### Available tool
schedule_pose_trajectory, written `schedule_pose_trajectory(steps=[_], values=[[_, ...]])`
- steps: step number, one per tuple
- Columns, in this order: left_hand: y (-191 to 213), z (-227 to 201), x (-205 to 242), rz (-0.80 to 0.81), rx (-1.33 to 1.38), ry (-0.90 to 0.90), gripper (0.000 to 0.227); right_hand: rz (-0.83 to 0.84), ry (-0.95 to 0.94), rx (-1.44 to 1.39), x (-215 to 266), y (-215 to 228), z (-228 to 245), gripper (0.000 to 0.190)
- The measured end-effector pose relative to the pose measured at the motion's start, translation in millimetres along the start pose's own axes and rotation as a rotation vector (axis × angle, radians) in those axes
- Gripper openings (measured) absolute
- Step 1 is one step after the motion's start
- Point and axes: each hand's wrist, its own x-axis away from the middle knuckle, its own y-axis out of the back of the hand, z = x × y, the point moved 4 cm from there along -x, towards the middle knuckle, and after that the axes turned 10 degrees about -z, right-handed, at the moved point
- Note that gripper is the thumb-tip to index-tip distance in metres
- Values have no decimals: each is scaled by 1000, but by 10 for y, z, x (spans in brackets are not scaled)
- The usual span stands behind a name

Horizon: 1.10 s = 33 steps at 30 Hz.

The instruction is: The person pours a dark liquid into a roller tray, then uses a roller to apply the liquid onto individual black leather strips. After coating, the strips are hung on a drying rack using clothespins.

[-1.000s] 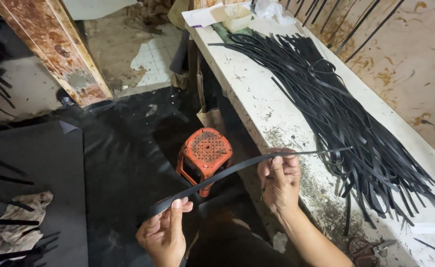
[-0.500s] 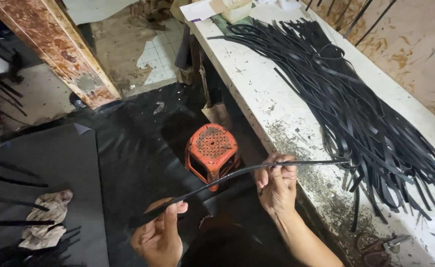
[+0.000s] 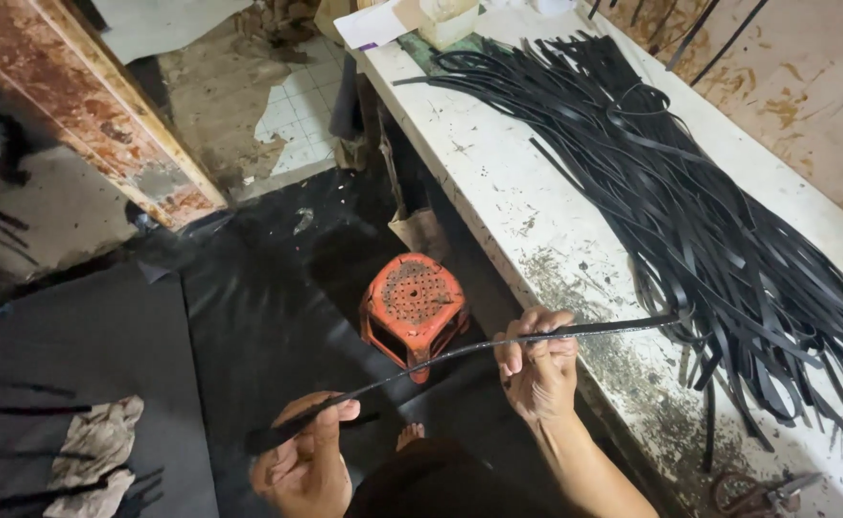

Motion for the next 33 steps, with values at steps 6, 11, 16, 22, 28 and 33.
schedule_pose_trajectory(steps=[6,11,16,22,28,33], values=[[-89,317,-236,-11,-153,223,26,-79,128,95,-178,-155,-48,12],[-72,681,-475,68,-157,331,22,-289,309,331,-372,-241,43,18],[-184,1032,-659,201,-199,387,24,-436,369,349,-462,-68,5,14],[-382,1215,-769,151,-92,296,17,-475,385,364,-612,-6,-7,12],[-659,1214,-931,183,-106,356,28,-449,380,417,-953,-91,62,12],[-869,804,-1162,127,-257,489,33,-379,454,456,-1334,-94,75,14]])
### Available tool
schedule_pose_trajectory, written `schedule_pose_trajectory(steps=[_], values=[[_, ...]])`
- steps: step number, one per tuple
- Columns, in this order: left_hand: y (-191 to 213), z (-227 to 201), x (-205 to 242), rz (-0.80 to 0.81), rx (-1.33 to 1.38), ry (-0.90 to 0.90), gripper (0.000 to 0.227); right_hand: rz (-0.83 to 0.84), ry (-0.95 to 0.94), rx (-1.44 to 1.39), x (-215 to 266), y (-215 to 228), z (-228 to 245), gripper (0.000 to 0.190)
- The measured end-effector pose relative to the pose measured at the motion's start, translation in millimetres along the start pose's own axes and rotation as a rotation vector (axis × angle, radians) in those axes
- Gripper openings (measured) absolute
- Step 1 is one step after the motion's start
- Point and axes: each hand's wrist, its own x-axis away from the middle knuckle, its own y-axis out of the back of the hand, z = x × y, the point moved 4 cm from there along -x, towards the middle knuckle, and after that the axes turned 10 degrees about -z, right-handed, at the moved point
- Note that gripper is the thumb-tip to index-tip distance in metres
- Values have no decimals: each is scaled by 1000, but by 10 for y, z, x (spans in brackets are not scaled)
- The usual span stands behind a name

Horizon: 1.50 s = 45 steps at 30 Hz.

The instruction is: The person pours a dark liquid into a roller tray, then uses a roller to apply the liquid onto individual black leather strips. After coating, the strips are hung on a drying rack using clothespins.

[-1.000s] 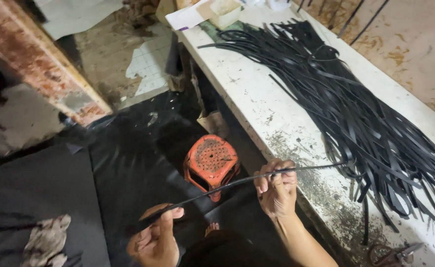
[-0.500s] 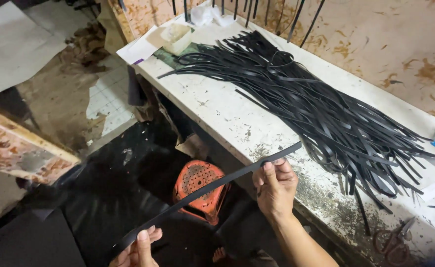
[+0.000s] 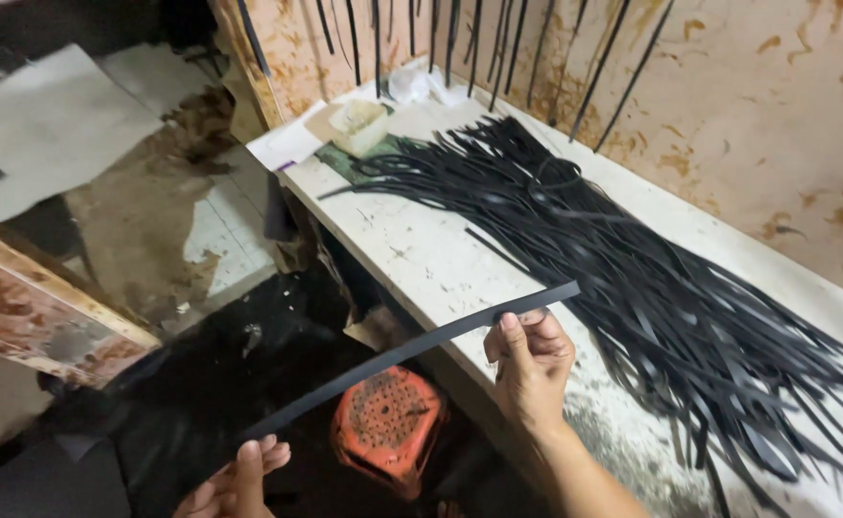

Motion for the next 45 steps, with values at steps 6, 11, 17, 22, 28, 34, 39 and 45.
schedule_pose_trajectory(steps=[6,11,17,22,28,34,39,45], values=[[-257,-208,-20,-153,177,-239,34,71,7,-31,-390,-247,-114,14],[-242,-563,-140,-123,56,-67,33,135,23,-61,-571,-498,-146,15],[-444,-719,-173,-147,217,-260,31,189,123,-55,-772,-752,-97,16],[-613,-489,-557,-42,235,-371,24,188,211,25,-938,-836,-116,17],[-1041,-227,-1043,64,325,-351,18,183,245,28,-1216,-956,-242,18],[-1438,-426,-1360,161,220,-412,25,137,274,7,-1599,-970,-405,18],[-1829,-1110,-1283,128,55,-36,35,185,393,-68,-2103,-1257,-400,14],[-4298,2447,-4021,2234,1045,543,72,202,539,-46,-2818,-2418,146,13]])
